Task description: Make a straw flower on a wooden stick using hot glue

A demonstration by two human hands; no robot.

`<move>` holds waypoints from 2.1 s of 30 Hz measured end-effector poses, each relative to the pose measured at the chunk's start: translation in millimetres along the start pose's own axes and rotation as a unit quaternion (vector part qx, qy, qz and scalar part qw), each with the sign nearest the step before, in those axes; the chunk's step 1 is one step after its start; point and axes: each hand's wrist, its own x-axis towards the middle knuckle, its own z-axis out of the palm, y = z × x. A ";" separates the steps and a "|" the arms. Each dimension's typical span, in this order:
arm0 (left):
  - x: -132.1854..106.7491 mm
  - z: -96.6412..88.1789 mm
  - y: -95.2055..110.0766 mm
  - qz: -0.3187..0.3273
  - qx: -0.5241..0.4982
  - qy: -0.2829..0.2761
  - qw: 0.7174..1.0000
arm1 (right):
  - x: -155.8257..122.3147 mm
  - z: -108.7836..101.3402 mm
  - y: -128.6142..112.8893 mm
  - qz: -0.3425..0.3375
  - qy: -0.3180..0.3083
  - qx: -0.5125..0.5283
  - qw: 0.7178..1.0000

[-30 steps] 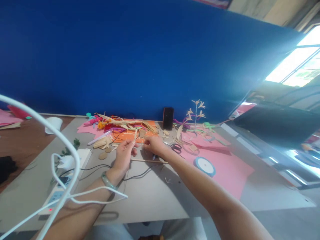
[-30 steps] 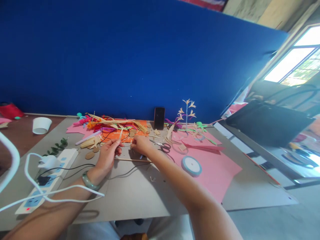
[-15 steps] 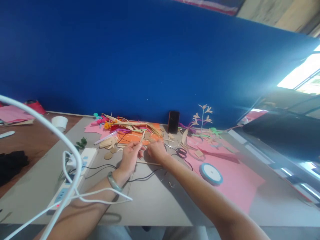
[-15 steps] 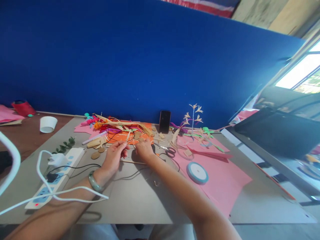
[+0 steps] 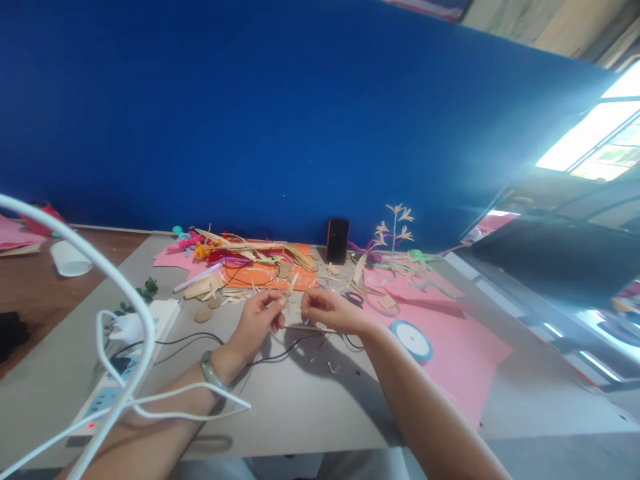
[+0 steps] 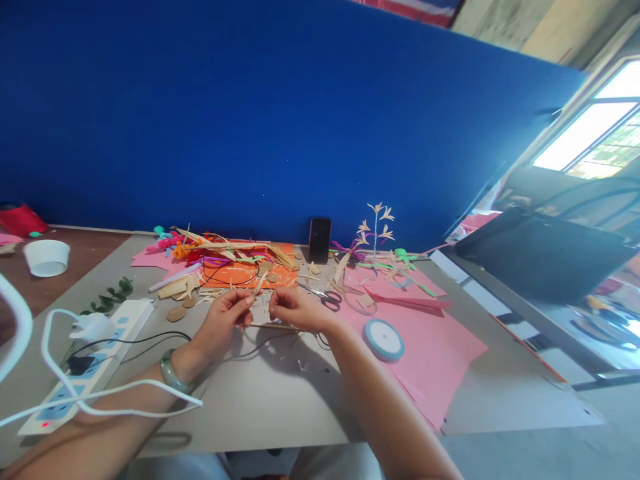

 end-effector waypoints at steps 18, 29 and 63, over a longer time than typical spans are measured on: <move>-4.2 3.5 -3.1 -0.025 -0.023 -0.039 0.999 | 10.3 13.7 29.7 -0.023 0.168 0.203 0.964; -4.7 1.9 -9.3 0.010 -0.029 0.002 1.000 | 12.1 43.3 23.5 -0.001 0.228 0.241 0.943; -7.3 2.8 -7.2 0.020 -0.039 -0.009 0.999 | 0.4 34.1 9.9 -0.035 0.339 0.084 0.936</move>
